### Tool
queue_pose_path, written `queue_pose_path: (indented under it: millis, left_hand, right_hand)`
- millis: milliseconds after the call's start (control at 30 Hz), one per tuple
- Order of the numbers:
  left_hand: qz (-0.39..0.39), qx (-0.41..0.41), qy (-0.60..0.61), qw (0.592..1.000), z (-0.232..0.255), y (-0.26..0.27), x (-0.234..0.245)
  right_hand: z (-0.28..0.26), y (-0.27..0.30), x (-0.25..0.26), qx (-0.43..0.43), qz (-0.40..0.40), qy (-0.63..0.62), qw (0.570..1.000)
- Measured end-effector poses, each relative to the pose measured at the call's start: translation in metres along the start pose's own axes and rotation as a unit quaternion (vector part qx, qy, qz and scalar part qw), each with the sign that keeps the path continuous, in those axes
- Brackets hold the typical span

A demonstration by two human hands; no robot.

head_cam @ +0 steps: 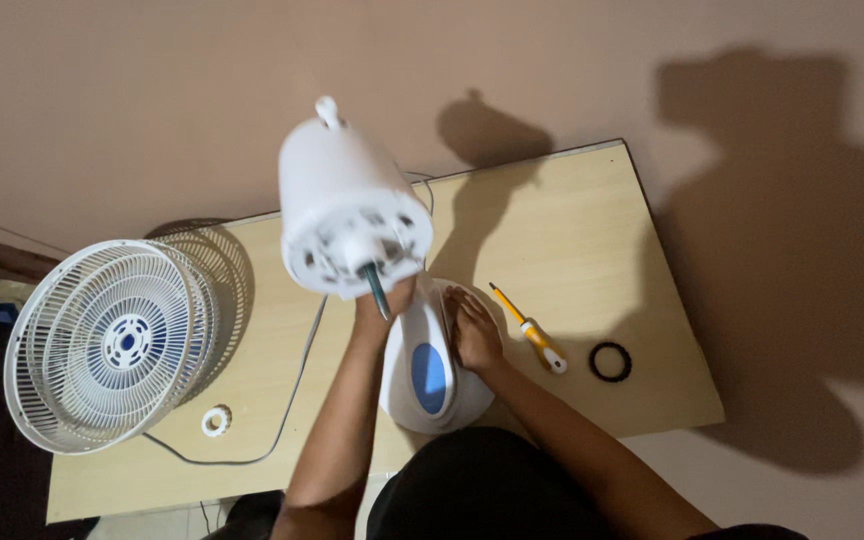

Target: The person disassembles a white table fan by removing the blue fan blade, unscrewing the front grille, and detaching the motor housing from the base using a screwdriver. The components are placed on the table.

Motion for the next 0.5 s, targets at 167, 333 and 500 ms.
queue_pose_path:
  millis: [167,333,500]
  left_hand:
    - [0.000,0.023,0.003,1.000,0.024,-0.036,0.016]
    - [0.015,0.082,0.066,0.994,0.038,-0.037,0.023]
    - [0.038,0.074,0.095,0.992,0.049,-0.053,0.031]
  right_hand:
    - [-0.002,-0.006,0.003,0.027,0.046,-0.032,0.998]
    - [-0.006,0.000,0.007,0.028,0.046,-0.044,0.998]
    - [-0.008,0.003,0.006,0.024,0.064,-0.046,0.997]
Point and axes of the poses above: each hand's wrist, its own y-axis away from the middle knuckle, its own x-axis out of the back of the hand, z = x × y, the point moved 2 cm from there along -y, towards the middle knuckle
